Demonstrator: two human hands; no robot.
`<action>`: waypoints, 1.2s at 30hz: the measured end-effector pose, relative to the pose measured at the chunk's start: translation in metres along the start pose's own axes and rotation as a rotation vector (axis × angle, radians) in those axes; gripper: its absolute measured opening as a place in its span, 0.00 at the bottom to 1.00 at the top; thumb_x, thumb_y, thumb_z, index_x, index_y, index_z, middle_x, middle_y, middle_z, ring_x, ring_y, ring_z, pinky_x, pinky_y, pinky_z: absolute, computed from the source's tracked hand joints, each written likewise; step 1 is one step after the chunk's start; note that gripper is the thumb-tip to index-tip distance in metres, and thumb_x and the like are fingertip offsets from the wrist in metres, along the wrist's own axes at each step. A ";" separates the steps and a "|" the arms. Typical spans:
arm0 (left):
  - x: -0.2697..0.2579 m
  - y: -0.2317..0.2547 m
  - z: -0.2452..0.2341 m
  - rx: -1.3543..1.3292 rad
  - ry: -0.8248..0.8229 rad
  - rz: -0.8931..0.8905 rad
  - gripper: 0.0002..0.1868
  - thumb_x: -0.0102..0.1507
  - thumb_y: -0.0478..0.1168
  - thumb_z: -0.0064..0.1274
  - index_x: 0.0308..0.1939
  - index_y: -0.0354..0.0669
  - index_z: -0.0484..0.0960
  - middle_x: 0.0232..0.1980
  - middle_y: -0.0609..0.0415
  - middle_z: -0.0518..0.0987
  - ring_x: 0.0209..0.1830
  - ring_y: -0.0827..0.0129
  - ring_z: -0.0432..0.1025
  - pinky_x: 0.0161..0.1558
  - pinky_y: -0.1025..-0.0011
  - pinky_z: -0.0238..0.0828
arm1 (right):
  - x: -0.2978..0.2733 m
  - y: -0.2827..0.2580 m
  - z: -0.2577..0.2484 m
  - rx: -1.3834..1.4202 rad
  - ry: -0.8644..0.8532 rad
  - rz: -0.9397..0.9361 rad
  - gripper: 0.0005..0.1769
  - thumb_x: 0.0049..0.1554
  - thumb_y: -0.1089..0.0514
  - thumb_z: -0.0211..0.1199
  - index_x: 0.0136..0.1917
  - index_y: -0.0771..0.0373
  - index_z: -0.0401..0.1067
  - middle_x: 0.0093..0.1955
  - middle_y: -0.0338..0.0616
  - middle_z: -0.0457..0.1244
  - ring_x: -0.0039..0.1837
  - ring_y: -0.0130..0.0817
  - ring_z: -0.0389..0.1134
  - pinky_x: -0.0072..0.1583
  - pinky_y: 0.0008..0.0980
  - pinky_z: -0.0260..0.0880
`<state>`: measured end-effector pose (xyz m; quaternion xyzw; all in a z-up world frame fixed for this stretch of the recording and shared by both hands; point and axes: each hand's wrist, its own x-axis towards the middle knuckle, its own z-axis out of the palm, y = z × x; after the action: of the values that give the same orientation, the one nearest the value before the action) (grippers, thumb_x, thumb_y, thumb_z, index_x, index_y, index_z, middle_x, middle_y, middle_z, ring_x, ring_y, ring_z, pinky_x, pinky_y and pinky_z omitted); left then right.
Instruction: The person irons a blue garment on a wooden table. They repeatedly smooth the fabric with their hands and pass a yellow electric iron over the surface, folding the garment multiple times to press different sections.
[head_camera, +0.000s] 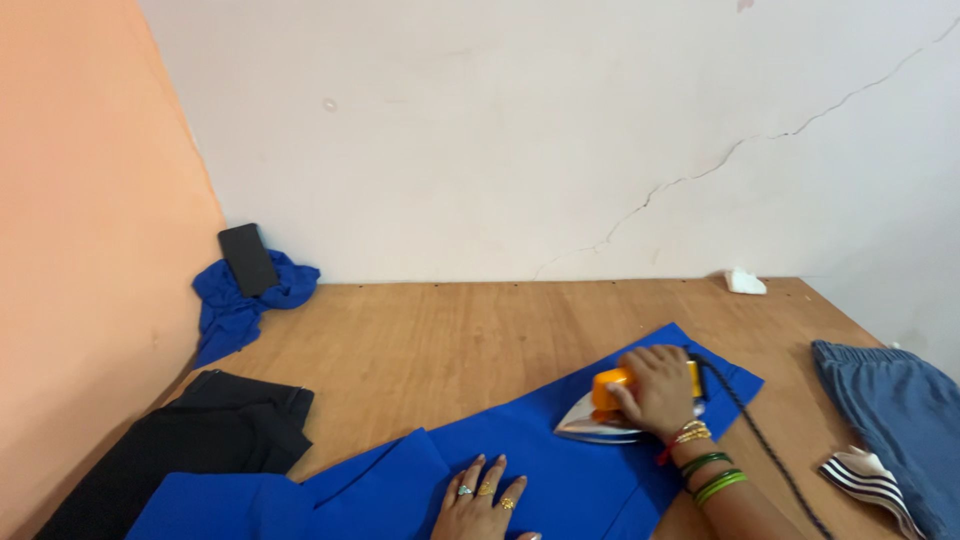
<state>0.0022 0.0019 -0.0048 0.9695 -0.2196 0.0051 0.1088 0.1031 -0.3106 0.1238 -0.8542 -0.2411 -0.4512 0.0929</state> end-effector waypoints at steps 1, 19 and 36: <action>-0.001 0.000 0.002 0.008 -0.005 0.005 0.46 0.59 0.75 0.47 0.75 0.59 0.65 0.81 0.45 0.51 0.81 0.45 0.41 0.72 0.35 0.38 | -0.002 -0.005 0.002 0.047 -0.004 -0.054 0.23 0.48 0.38 0.62 0.44 0.59 0.72 0.42 0.45 0.65 0.50 0.48 0.65 0.61 0.50 0.60; -0.020 0.014 -0.046 -0.009 0.185 -0.055 0.58 0.60 0.72 0.54 0.81 0.46 0.44 0.84 0.37 0.37 0.83 0.43 0.32 0.72 0.42 0.31 | 0.008 -0.072 -0.001 -0.027 -0.097 0.027 0.26 0.40 0.38 0.72 0.46 0.56 0.75 0.46 0.46 0.65 0.55 0.53 0.64 0.62 0.58 0.55; -0.029 0.038 -0.095 0.016 -0.173 -0.258 0.47 0.64 0.66 0.45 0.78 0.44 0.51 0.83 0.44 0.43 0.84 0.55 0.33 0.77 0.45 0.17 | -0.018 0.069 -0.011 -0.697 -0.209 0.441 0.17 0.58 0.53 0.55 0.59 0.41 0.75 0.52 0.40 0.69 0.60 0.41 0.69 0.71 0.51 0.53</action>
<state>-0.0367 0.0011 0.0939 0.9873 -0.1016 -0.0909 0.0813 0.1205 -0.3804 0.1192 -0.9067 0.1061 -0.3862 -0.1319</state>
